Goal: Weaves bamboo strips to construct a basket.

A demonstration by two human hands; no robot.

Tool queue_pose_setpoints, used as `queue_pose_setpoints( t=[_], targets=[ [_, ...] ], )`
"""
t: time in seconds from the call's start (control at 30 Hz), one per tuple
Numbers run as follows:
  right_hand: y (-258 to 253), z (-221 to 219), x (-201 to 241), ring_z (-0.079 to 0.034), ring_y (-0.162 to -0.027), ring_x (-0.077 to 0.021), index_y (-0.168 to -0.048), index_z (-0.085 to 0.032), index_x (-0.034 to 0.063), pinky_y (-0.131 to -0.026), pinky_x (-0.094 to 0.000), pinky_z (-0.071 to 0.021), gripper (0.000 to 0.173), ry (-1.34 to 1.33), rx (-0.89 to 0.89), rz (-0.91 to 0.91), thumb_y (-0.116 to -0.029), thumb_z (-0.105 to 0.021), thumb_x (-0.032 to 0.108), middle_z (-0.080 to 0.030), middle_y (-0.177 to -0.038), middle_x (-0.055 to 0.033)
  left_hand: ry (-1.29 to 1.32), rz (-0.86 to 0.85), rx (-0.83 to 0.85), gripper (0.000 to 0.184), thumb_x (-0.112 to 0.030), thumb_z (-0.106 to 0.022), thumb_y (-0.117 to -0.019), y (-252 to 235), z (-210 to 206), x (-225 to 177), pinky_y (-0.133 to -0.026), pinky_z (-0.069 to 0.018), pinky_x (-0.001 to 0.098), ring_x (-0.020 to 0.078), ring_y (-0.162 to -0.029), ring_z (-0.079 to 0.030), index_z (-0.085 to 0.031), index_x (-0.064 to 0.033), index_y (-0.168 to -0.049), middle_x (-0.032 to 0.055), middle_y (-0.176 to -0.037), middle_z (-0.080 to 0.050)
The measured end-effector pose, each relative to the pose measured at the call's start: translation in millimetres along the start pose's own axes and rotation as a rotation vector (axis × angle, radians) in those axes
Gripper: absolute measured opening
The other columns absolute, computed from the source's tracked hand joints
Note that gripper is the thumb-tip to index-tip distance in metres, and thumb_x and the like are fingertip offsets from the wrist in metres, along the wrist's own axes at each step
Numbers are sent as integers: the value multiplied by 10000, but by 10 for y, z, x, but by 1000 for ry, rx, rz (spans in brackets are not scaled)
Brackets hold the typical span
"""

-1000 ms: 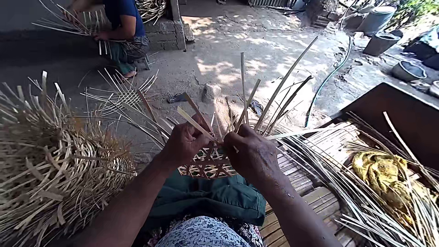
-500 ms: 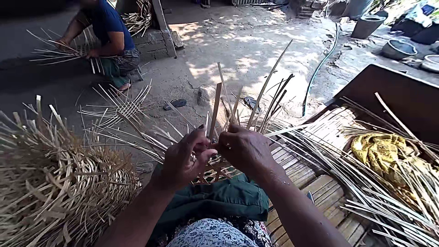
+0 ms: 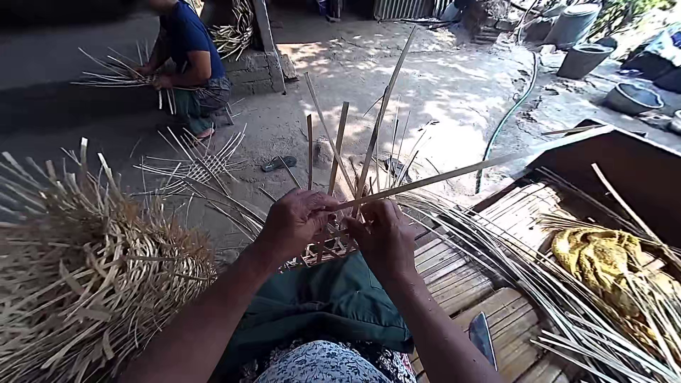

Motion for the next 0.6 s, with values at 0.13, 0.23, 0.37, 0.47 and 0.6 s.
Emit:
queue_pose_setpoints(
  t=[0.13,0.23,0.37,0.47,0.6],
  targets=[
    [-16,-89,65,-628,-639,-181,-1069,-686,32,-592,-367,-563,210,-5,42,17,-891,-733,134,-648,-785,-73,65,4,-7,168,-168,-717,-939,54,4,83,-804,-526,278,64,-875,-623,-767,-160,-1100,-56,-970,-717],
    [-28,-53,135,-683,-750,-246,-1339,-689,135,-629,-447,-574,403,140,140,22,-937,-671,157,-713,-936,-98,103,4,2,166,-165,-717,-940,66,-14,104,-807,-524,252,54,-892,-617,-766,-163,-1099,-60,-977,-704],
    [-40,16,259,-696,-798,-308,-1150,-779,183,-617,-472,-563,293,278,102,26,-876,-720,97,-712,-935,-125,135,-29,5,149,-182,-710,-952,53,-49,63,-841,-515,268,63,-929,-610,-769,-159,-1087,-68,-989,-709],
    [-174,17,105,-639,-681,-184,-1034,-758,94,-615,-394,-556,166,-29,281,-61,-869,-765,115,-677,-849,-69,193,-73,2,134,-170,-717,-946,44,-30,99,-858,-495,271,65,-931,-597,-769,-134,-1065,-68,-987,-714],
    [-298,-110,-220,-587,-595,-35,-853,-667,111,-567,-224,-517,83,-624,492,-238,-913,-694,161,-630,-699,42,301,-89,-10,112,-144,-728,-929,42,-20,178,-890,-474,263,48,-946,-600,-770,-116,-1029,-67,-985,-723]
  ],
)
Point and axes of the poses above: each hand's wrist, its own y-axis away from the middle knuckle, its own z-axis out of the back of the hand, x = y × z, the point moved 5 cm from there along -y, towards the middle knuckle
